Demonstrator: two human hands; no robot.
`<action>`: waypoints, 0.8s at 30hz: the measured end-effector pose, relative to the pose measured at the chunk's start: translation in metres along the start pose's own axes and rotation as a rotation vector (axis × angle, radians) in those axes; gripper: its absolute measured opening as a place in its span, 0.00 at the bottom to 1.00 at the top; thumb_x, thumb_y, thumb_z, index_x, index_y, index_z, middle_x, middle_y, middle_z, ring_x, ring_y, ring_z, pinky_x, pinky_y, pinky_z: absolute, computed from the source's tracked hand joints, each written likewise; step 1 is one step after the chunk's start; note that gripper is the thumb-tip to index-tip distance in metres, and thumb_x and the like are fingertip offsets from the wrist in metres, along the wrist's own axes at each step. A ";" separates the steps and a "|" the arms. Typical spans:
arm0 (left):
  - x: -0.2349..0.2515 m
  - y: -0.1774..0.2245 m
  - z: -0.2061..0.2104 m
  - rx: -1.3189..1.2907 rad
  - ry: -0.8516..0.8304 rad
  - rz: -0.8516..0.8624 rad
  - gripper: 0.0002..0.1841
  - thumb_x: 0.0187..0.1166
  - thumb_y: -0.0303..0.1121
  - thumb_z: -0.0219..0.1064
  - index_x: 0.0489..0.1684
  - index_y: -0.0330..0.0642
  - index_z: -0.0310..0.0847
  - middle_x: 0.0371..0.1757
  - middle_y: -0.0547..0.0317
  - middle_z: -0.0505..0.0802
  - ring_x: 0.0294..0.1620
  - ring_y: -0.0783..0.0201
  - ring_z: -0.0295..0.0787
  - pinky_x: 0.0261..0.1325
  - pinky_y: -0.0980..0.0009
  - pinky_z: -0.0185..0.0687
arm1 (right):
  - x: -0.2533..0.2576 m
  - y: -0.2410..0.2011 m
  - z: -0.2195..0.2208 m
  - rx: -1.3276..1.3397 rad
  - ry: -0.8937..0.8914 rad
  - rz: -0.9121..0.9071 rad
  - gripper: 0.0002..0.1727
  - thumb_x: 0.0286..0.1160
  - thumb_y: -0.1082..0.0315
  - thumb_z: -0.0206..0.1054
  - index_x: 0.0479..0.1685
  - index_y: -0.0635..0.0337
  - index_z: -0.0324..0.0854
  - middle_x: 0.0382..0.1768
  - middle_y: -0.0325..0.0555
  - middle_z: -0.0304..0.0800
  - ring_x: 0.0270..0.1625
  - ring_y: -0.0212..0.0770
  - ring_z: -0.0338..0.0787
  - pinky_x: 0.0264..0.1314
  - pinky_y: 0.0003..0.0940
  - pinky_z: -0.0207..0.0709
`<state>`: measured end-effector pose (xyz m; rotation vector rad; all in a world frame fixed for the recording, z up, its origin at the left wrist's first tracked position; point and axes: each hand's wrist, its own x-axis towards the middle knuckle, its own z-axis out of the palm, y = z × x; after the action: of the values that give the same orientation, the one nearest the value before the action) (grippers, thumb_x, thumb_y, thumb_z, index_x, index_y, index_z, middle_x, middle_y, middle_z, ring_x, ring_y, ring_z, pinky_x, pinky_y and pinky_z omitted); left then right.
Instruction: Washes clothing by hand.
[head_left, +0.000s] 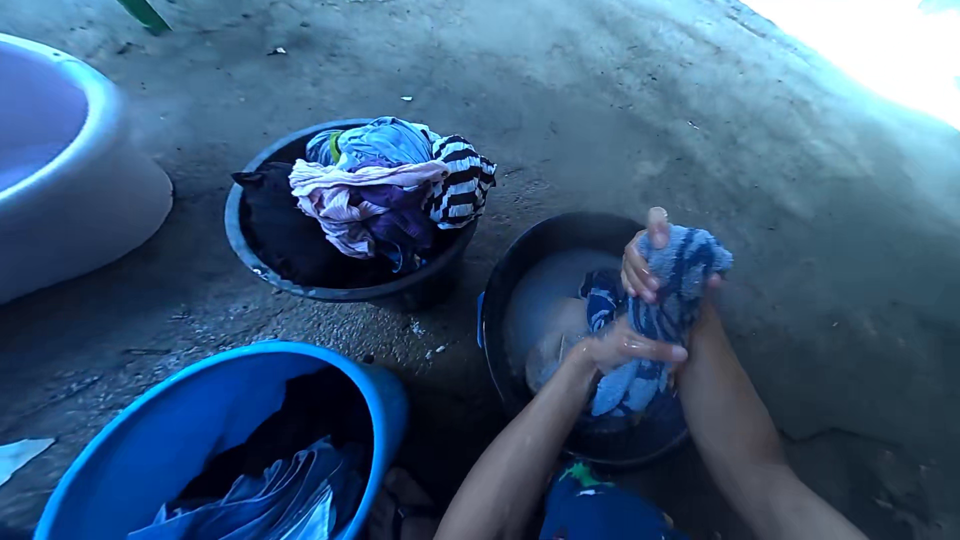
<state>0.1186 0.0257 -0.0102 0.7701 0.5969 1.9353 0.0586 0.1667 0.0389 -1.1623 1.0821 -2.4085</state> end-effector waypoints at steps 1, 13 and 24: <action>0.002 0.000 -0.001 0.072 0.111 -0.006 0.14 0.67 0.32 0.75 0.49 0.45 0.82 0.31 0.66 0.93 0.30 0.70 0.91 0.39 0.70 0.90 | -0.008 -0.009 -0.006 -0.084 0.060 0.146 0.29 0.59 0.43 0.81 0.59 0.41 0.82 0.31 0.38 0.92 0.33 0.38 0.92 0.40 0.36 0.89; 0.022 -0.042 0.005 1.100 0.832 -0.596 0.30 0.82 0.52 0.64 0.65 0.30 0.82 0.67 0.34 0.87 0.74 0.43 0.82 0.76 0.44 0.75 | -0.066 0.031 0.015 -0.773 1.306 0.668 0.33 0.69 0.40 0.75 0.65 0.53 0.81 0.46 0.46 0.92 0.43 0.41 0.91 0.49 0.44 0.87; 0.013 -0.017 0.039 1.146 0.859 -0.388 0.50 0.54 0.52 0.83 0.83 0.50 0.65 0.62 0.42 0.91 0.64 0.46 0.89 0.66 0.44 0.82 | -0.075 -0.006 0.049 -0.788 1.269 0.460 0.33 0.72 0.34 0.70 0.63 0.51 0.81 0.48 0.44 0.92 0.50 0.40 0.92 0.55 0.45 0.86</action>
<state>0.1524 0.0483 0.0084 0.3426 2.2884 1.3647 0.1445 0.1837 0.0202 0.7404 2.3852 -2.1969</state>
